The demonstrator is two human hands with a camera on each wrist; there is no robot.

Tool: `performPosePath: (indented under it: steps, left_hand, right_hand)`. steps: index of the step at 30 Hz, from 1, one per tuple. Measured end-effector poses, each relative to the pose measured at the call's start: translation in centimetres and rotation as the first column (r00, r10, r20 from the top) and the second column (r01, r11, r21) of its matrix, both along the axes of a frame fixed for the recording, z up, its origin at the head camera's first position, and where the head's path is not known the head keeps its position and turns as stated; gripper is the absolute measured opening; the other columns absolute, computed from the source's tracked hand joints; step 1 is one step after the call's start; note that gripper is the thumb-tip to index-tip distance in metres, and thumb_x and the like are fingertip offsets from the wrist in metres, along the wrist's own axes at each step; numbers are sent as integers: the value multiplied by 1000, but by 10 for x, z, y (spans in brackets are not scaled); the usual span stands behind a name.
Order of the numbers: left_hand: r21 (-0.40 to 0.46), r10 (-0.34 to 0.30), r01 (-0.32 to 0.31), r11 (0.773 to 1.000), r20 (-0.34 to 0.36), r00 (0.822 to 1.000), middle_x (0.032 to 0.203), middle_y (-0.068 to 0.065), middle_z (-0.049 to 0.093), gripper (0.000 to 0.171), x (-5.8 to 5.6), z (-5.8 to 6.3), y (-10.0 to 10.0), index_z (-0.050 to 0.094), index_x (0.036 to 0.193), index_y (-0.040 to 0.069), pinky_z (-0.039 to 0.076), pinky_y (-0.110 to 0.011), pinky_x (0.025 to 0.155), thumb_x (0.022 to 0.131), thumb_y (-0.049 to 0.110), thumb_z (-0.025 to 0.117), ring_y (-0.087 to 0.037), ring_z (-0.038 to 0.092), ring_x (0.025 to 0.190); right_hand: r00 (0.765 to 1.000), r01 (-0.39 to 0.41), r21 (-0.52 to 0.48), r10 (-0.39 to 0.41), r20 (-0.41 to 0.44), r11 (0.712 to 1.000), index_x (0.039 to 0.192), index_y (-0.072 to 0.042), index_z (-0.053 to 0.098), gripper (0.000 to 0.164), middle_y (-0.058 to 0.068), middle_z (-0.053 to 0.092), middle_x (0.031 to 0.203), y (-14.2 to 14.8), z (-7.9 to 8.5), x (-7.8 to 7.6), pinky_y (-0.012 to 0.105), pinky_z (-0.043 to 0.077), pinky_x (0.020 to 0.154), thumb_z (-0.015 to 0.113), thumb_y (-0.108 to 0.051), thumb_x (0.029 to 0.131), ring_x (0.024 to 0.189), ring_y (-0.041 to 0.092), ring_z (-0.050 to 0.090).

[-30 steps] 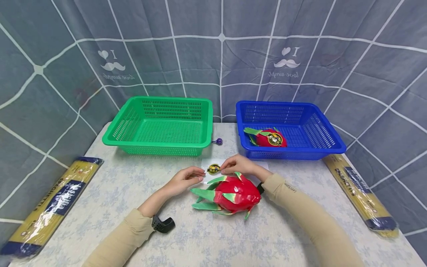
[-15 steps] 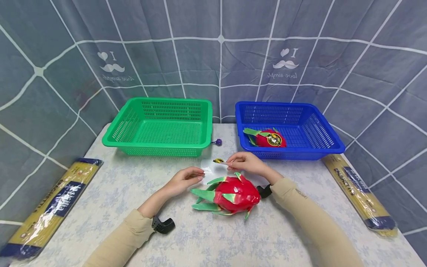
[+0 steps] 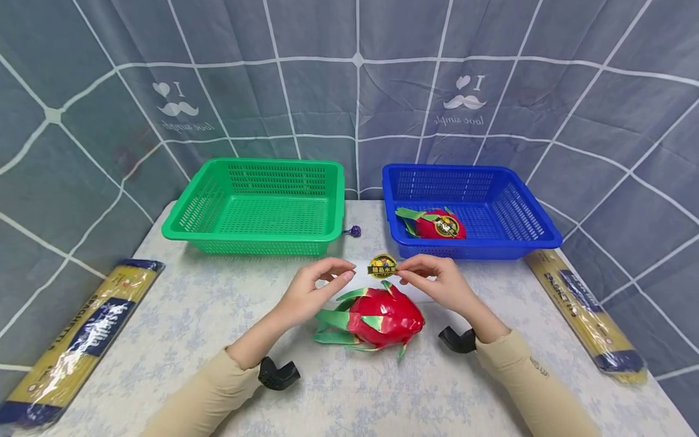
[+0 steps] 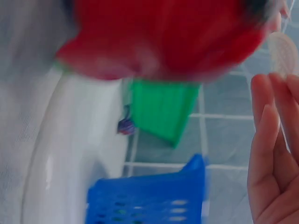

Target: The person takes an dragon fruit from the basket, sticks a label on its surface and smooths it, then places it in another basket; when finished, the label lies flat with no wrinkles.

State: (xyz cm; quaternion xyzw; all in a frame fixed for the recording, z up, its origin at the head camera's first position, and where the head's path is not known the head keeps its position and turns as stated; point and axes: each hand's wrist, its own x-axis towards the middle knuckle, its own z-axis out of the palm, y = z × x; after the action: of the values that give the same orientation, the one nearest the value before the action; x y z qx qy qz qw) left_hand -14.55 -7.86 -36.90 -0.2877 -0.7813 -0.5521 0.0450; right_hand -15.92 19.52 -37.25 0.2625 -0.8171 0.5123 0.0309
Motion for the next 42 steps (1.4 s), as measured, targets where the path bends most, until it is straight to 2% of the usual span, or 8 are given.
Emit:
performPosePath:
  steps: [3, 7, 14, 18, 23, 28, 33, 42]
  left_hand:
    - [28, 11, -12, 1000, 27, 1000, 97, -3, 69, 18, 8, 10, 16, 66, 106, 7, 49, -30, 73, 92, 17, 61, -14, 62, 85]
    - [64, -12, 5, 998, 120, 993, 89, -4, 69, 17, 17, 13, 30, 65, 101, 5, 49, -28, 70, 87, 14, 68, -14, 63, 80]
    - [95, -133, 119, 988, 156, 979, 83, -7, 68, 12, 28, 8, 37, 68, 95, 2, 51, -27, 67, 86, 11, 68, -13, 63, 75]
    - [70, -158, 148, 986, 151, 976, 81, -6, 69, 12, 29, 4, 39, 69, 94, 2, 51, -27, 64, 85, 11, 69, -12, 62, 72]
    - [-126, -108, 103, 987, -38, 993, 91, 2, 67, 27, 27, -2, 38, 68, 100, 10, 49, -26, 67, 79, 25, 77, -9, 59, 81]
    - [-360, -85, -22, 933, -279, 957, 115, 3, 59, 56, 25, -8, 38, 65, 111, 17, 46, -32, 85, 66, 45, 83, -11, 49, 106]
    - [-432, -109, -38, 901, -311, 944, 114, 2, 62, 55, 19, -15, 38, 65, 113, 15, 45, -35, 88, 70, 45, 80, -14, 52, 108]
    - [-432, -139, -11, 902, -313, 939, 116, 2, 64, 55, 7, -17, 33, 65, 116, 13, 43, -34, 94, 73, 46, 76, -14, 54, 112]
  right_hand:
    - [994, -6, 3, 6, -109, 1000, 98, -2, 70, 16, 7, 70, 87, -2, 5, 16, 26, 52, 64, 70, 1, 82, 74, 16, 66]
    - [992, 0, -1, 0, -129, 1000, 95, 0, 70, 21, 8, 70, 88, -4, 5, 33, 25, 51, 61, 72, 7, 76, 73, 8, 65]
    - [998, 64, 26, -64, -19, 998, 103, -3, 63, 27, 2, 69, 77, -8, 9, 45, 26, 49, 56, 74, -1, 78, 62, 11, 61]
    - [995, -15, 43, 11, 100, 999, 98, -6, 66, 20, -1, 65, 75, -2, 12, 44, 24, 47, 54, 75, -9, 80, 60, 10, 56]
    - [943, -173, 55, 149, 297, 983, 80, -4, 67, 10, 3, 65, 71, 11, 10, 37, 22, 42, 51, 74, -11, 81, 57, 7, 52]
    - [903, -191, 87, 140, 405, 978, 80, -2, 68, 13, 8, 63, 67, 17, 5, 31, 25, 41, 51, 73, -13, 82, 57, 10, 51]
    - [902, -140, 100, 85, 424, 985, 81, -3, 69, 16, 12, 59, 65, 14, 1, 28, 30, 44, 51, 73, -18, 83, 55, 11, 51]
    - [912, -102, 25, 83, 401, 994, 85, -1, 66, 14, 0, 56, 65, 9, -4, 27, 29, 40, 48, 69, -15, 86, 53, 8, 45]
